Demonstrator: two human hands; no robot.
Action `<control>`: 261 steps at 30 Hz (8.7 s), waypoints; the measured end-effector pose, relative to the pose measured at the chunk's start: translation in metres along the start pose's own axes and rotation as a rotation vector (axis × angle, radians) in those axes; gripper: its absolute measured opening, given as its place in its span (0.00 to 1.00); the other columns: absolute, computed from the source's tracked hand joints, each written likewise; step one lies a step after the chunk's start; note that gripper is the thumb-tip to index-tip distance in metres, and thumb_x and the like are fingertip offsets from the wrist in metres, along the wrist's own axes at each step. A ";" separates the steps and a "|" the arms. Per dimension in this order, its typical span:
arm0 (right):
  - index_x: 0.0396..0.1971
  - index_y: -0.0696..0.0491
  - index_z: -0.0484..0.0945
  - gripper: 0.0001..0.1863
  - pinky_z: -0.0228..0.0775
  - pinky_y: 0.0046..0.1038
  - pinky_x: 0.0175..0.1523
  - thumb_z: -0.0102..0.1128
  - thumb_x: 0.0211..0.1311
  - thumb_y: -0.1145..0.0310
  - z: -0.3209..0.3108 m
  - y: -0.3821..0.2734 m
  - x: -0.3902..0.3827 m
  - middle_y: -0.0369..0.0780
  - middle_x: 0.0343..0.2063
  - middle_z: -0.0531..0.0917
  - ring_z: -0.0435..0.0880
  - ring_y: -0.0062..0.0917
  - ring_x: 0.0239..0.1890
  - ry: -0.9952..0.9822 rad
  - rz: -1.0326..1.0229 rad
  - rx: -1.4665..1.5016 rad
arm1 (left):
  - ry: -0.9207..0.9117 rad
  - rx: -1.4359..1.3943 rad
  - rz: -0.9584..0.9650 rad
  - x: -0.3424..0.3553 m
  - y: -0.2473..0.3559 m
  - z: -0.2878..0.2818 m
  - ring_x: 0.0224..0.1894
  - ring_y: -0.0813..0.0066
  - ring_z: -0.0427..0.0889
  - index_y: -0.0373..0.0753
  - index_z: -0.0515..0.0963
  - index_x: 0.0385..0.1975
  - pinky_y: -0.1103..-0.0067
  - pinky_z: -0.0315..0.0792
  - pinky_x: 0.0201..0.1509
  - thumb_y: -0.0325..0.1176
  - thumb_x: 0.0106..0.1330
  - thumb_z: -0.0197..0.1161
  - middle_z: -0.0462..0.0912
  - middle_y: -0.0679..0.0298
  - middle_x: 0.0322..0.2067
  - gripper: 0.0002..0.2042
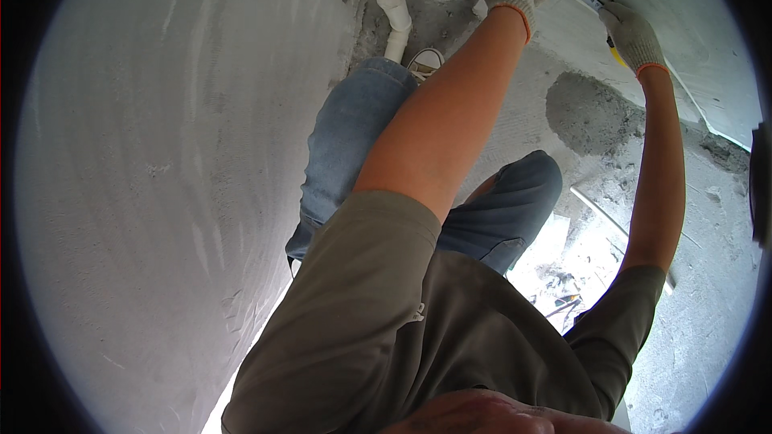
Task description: Measure, cut, and heat-fuse plastic water pipes and fittings.
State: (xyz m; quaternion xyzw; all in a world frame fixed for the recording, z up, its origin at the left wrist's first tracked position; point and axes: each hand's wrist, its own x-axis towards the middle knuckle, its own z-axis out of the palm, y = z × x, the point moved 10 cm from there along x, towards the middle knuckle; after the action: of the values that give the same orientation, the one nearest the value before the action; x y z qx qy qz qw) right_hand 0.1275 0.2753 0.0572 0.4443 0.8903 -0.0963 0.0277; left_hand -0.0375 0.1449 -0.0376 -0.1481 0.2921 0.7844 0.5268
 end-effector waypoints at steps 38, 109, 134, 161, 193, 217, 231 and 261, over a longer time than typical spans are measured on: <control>0.48 0.50 0.79 0.23 0.70 0.39 0.52 0.44 0.67 0.50 -0.001 -0.009 0.000 0.48 0.36 0.84 0.82 0.44 0.42 -0.041 0.000 -0.031 | 0.052 0.160 0.172 0.022 0.003 0.007 0.30 0.73 0.77 0.40 0.73 0.32 0.78 0.74 0.29 0.29 0.63 0.58 0.77 0.65 0.32 0.02; 0.36 0.59 0.82 0.14 0.74 0.26 0.39 0.53 0.63 0.64 0.067 -0.004 -0.647 0.43 0.27 0.82 0.82 0.25 0.30 0.926 1.752 0.892 | -1.269 0.888 -1.945 -0.442 -0.415 -0.016 0.53 0.67 0.78 0.33 0.64 0.59 0.67 0.79 0.56 0.22 0.69 0.51 0.74 0.56 0.51 0.19; 0.47 0.59 0.80 0.32 0.77 0.26 0.42 0.52 0.64 0.42 0.153 -0.102 -0.611 0.43 0.35 0.83 0.83 0.26 0.36 0.563 1.760 1.867 | -1.307 1.252 -2.054 -0.470 -0.422 -0.126 0.43 0.59 0.83 0.32 0.72 0.48 0.65 0.81 0.49 0.27 0.69 0.54 0.81 0.53 0.39 0.11; 0.44 0.62 0.75 0.29 0.80 0.25 0.36 0.57 0.66 0.46 0.167 -0.079 -0.574 0.41 0.31 0.84 0.85 0.21 0.31 1.267 1.647 1.868 | -1.573 1.300 -2.072 -0.470 -0.369 -0.124 0.45 0.61 0.83 0.34 0.66 0.55 0.69 0.82 0.47 0.45 0.75 0.46 0.80 0.50 0.42 0.21; 0.43 0.64 0.75 0.26 0.76 0.25 0.39 0.45 0.74 0.52 0.134 -0.072 -0.574 0.40 0.27 0.80 0.80 0.18 0.31 1.144 1.910 1.795 | -1.449 1.454 -1.962 -0.456 -0.366 -0.131 0.40 0.68 0.82 0.33 0.70 0.48 0.73 0.79 0.45 0.51 0.68 0.50 0.79 0.55 0.37 0.23; 0.41 0.57 0.81 0.29 0.77 0.28 0.43 0.44 0.71 0.45 0.153 -0.075 -0.599 0.41 0.31 0.82 0.81 0.22 0.34 1.299 1.877 1.519 | -1.608 1.482 -1.681 -0.456 -0.395 -0.101 0.29 0.68 0.81 0.42 0.68 0.37 0.70 0.78 0.32 0.47 0.70 0.43 0.78 0.61 0.28 0.14; 0.47 0.58 0.79 0.34 0.70 0.37 0.53 0.48 0.64 0.38 0.372 -0.265 -0.793 0.44 0.40 0.82 0.80 0.33 0.41 1.115 2.449 1.057 | -1.420 1.527 -1.921 -0.431 -0.407 -0.105 0.11 0.86 0.58 0.42 0.68 0.34 0.85 0.53 0.10 0.47 0.70 0.50 0.64 0.72 0.18 0.14; 0.61 0.53 0.66 0.25 0.67 0.40 0.63 0.48 0.62 0.68 0.475 -0.162 -1.047 0.51 0.61 0.69 0.71 0.44 0.61 0.573 2.764 0.395 | -1.531 1.884 -1.431 -0.427 -0.424 -0.145 0.09 0.83 0.58 0.45 0.65 0.33 0.82 0.53 0.10 0.49 0.73 0.41 0.63 0.72 0.16 0.15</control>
State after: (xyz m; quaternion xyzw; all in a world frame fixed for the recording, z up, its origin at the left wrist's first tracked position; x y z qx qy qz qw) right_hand 0.6139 -0.7354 -0.2432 0.9416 -0.3047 -0.0211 -0.1417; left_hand 0.5099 -0.1439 -0.0496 0.5979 0.2079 -0.2507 0.7324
